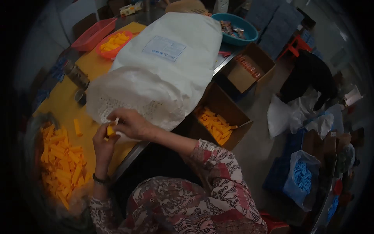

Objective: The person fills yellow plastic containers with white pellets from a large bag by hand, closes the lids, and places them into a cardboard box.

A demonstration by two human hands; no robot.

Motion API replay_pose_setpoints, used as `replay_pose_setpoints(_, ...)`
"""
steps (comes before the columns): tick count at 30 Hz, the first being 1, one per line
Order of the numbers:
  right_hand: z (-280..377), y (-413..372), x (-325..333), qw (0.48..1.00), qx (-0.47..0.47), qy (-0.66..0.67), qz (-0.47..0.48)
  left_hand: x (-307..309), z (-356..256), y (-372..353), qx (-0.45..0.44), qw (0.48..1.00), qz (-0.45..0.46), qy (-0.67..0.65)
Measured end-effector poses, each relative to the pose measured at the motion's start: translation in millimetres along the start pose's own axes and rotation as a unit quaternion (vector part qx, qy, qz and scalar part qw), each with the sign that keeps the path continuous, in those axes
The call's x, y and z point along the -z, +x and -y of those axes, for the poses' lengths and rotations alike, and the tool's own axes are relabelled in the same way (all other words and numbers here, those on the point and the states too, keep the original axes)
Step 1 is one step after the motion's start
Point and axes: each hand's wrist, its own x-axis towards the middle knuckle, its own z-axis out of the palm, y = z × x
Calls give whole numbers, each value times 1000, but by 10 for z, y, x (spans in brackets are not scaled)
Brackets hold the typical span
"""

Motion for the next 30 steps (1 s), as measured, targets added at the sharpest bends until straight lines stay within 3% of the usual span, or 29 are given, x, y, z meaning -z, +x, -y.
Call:
replay_pose_setpoints(2, -95, -14, 36, 995, -25, -95, -3, 63, 36, 59, 0, 994, 4, 109)
replay_pose_setpoints(4, -218, -52, 140, 963, 17, -270, -13, 64, 189, 117, -63, 967, -17, 247)
replay_pose_setpoints(6, -178, -75, 228, 933, -93, -347, 31, -9, 319, 177, -62, 953, -13, 296)
replay_pose_setpoints(7, -224, -81, 244, 935, -94, -340, 37, -35, 347, 205, -75, 939, -9, 335)
replay_pose_setpoints(9, -321, -71, 251, 891, -105, -441, 38, -87, 320, 248, -58, 929, 25, 364)
replay_pose_setpoints(13, -439, 34, 244, 878, -160, -445, 74, -156, 442, 322, -59, 925, 68, 369)
replay_pose_setpoints(15, -565, 81, 235, 865, -82, -493, 40, -172, 473, 382, -63, 926, 76, 364)
replay_pose_setpoints(21, -439, 322, 188, 883, -237, -387, 118, -347, 486, 613, -87, 937, 77, 330)
replay_pose_setpoints(24, -666, 367, 185, 898, -175, -392, 96, -427, 406, 683, -66, 941, 82, 323)
replay_pose_setpoints(28, -824, 290, 370, 933, -223, -262, 101, -425, 357, 676, -29, 967, 70, 245)
replay_pose_setpoints(30, -870, 255, 359, 982, -19, -186, -8, -417, 289, 635, -10, 973, 61, 223)
